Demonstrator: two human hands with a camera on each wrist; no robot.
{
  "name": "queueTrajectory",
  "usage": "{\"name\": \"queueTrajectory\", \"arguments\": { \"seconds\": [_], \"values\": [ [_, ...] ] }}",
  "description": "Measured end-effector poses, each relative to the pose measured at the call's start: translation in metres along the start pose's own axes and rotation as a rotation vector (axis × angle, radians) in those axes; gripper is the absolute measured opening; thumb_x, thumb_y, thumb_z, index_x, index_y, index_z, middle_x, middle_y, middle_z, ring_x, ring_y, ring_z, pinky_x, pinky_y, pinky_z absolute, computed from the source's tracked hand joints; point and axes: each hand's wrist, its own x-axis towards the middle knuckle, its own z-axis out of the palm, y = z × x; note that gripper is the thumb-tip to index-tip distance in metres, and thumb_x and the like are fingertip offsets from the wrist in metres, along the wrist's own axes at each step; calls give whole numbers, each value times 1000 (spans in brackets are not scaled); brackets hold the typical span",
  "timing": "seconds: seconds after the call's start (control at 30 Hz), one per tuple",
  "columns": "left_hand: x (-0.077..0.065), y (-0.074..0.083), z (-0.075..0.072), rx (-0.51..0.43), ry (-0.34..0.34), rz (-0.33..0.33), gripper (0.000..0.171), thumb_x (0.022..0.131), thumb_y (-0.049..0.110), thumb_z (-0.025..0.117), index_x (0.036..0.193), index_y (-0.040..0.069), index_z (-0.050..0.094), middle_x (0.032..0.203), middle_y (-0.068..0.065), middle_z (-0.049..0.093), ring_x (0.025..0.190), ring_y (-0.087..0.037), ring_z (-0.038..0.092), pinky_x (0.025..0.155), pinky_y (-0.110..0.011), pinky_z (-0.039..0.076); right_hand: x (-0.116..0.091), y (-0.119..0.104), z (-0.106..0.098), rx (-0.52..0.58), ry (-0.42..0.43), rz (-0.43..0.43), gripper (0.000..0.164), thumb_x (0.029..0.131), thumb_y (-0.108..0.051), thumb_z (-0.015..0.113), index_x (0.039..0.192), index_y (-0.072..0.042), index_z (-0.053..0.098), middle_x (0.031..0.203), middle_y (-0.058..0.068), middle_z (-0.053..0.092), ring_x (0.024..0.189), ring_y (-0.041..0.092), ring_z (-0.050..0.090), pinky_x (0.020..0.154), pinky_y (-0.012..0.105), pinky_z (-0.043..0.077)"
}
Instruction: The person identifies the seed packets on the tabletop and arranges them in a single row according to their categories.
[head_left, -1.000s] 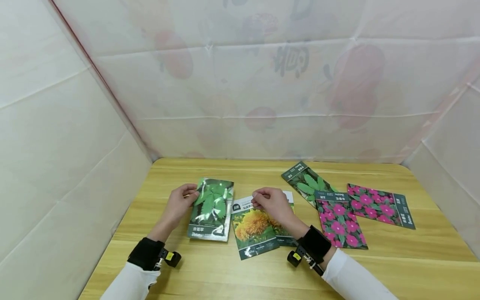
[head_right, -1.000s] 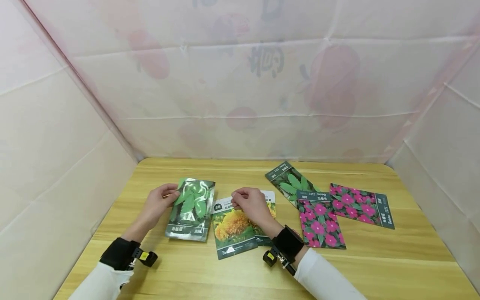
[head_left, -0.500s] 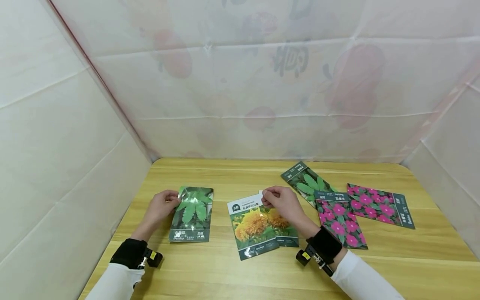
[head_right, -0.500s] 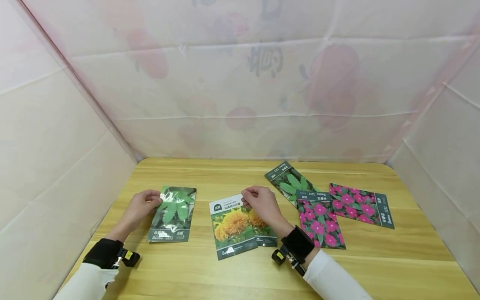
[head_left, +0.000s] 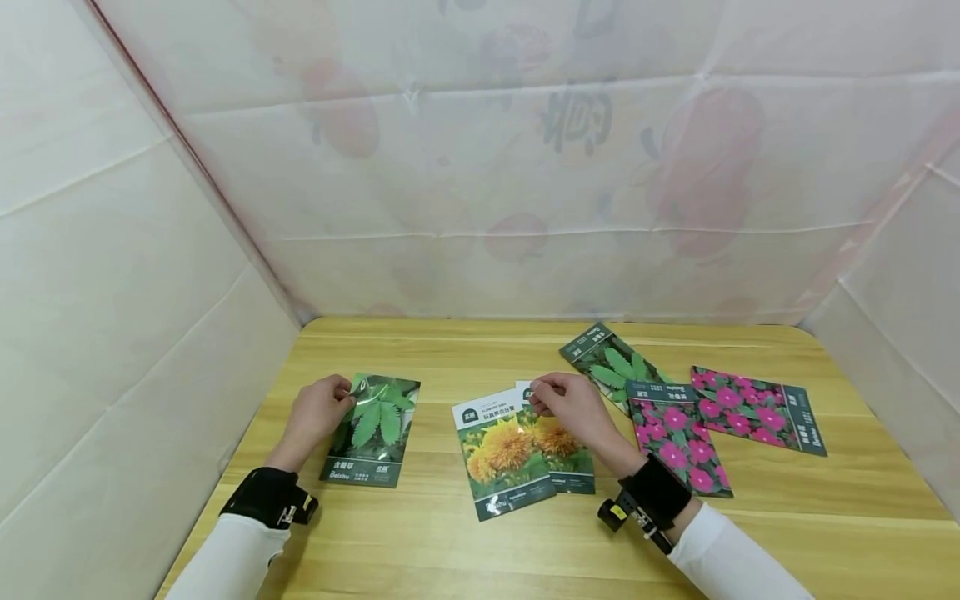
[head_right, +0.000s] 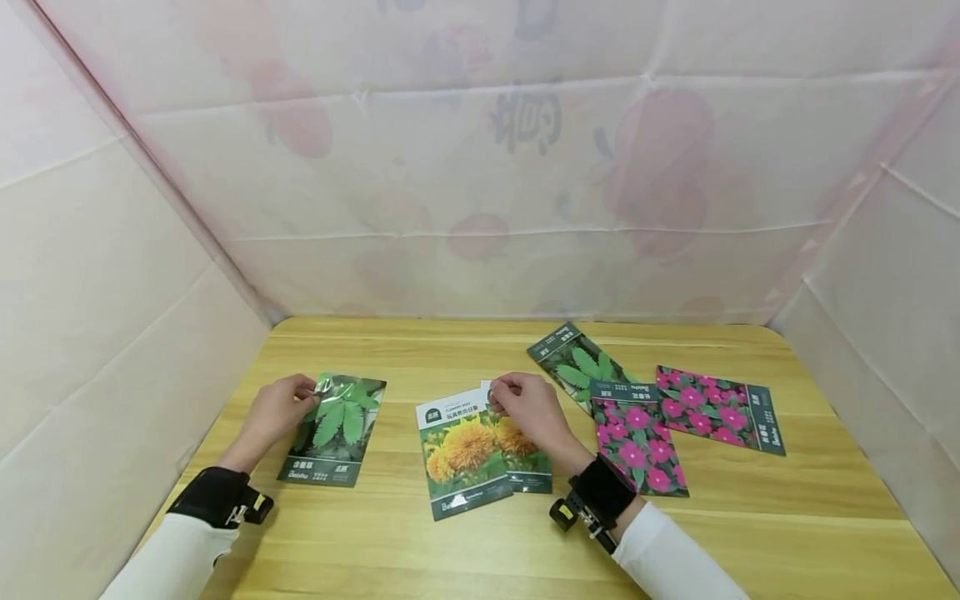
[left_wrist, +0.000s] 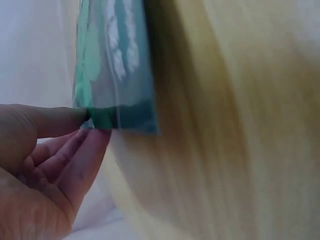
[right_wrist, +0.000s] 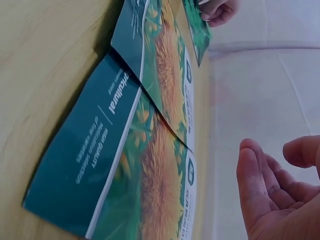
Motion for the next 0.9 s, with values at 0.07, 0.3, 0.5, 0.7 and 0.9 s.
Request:
{"name": "queueTrajectory", "arguments": {
  "seconds": [0.07,0.3,0.5,0.7,0.9],
  "values": [
    [0,2,0,31,-6,8,22,98,2,66,115,-13,66,102,-27,72,89,-42,69,76,-54,58,-1,0,-1,-16,9,-9,34,110,-19,55,129,7,65,110,18,70,101,31,70,92,40,61],
    [3,5,-1,113,-12,-6,20,97,0,67,112,-13,66,97,-25,71,87,-40,69,75,-55,57,1,-2,-5,-68,16,13,32,109,-20,57,128,4,67,106,15,72,97,24,71,91,36,62],
    [4,5,0,155,-13,-1,19,95,0,70,109,-12,68,92,-22,71,81,-36,68,70,-52,58,1,2,-12,-86,3,18,32,110,-19,55,129,5,65,108,17,71,100,26,70,93,39,61],
    [6,3,0,147,-19,19,24,94,0,72,113,-13,67,91,-21,70,76,-32,67,64,-48,57,1,3,-19,-87,0,53,32,109,-19,56,129,5,66,108,17,72,101,31,70,93,40,61],
    [10,-6,14,171,33,82,30,101,12,69,124,-7,64,107,-22,66,88,-34,65,69,-46,55,-2,2,-29,-231,7,20,33,110,-23,55,131,-2,67,109,10,73,103,27,69,92,40,59]
  ]
}}
